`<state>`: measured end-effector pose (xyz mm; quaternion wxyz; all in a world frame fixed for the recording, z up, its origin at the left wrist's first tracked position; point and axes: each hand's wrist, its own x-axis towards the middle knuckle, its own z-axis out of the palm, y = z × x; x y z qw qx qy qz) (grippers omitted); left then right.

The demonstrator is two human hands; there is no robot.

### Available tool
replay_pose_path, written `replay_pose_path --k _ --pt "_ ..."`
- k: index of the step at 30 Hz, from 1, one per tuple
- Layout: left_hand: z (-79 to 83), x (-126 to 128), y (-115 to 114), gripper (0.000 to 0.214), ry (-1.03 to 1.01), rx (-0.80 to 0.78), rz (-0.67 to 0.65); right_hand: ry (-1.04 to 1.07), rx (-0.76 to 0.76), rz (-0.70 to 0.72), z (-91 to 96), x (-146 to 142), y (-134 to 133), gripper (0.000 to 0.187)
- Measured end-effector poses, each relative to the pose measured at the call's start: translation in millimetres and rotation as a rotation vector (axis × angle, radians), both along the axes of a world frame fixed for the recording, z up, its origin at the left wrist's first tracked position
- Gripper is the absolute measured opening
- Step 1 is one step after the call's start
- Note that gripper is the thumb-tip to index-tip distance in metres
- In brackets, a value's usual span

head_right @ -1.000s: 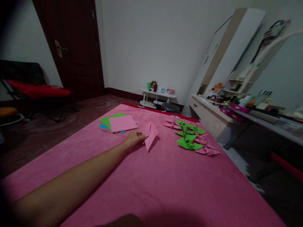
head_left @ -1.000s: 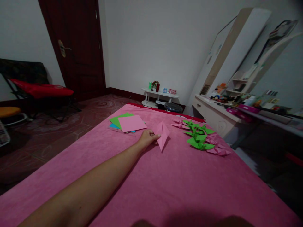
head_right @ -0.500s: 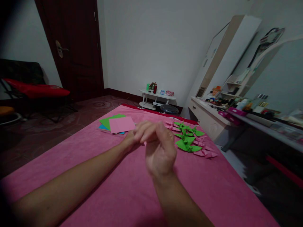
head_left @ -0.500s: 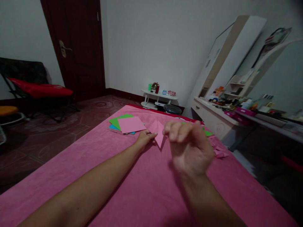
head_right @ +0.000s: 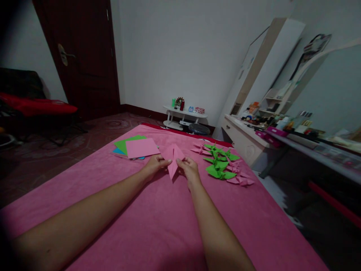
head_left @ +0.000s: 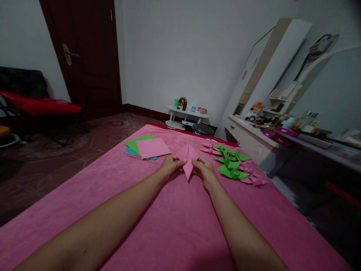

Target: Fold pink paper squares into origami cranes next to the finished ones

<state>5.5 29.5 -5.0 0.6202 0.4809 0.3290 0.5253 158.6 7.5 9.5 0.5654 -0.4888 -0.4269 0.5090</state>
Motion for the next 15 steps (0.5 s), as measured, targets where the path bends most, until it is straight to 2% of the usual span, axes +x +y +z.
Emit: replay_pose_path --k 4,9,15 --pt "0.1 1.2 -0.4 0.035 0.049 0.039 0.024 -0.001 0.062 -0.062 -0.5 -3.1 -2.5 0.035" --pt "-0.3 1.7 0.2 0.035 0.132 0.043 0.131 0.008 0.081 -0.128 -4.4 -2.0 -0.6 0.034" --pt "1.7 0.9 -0.3 0.032 0.16 0.067 0.142 0.02 0.093 -0.147 -5.8 -2.1 -0.9 0.029"
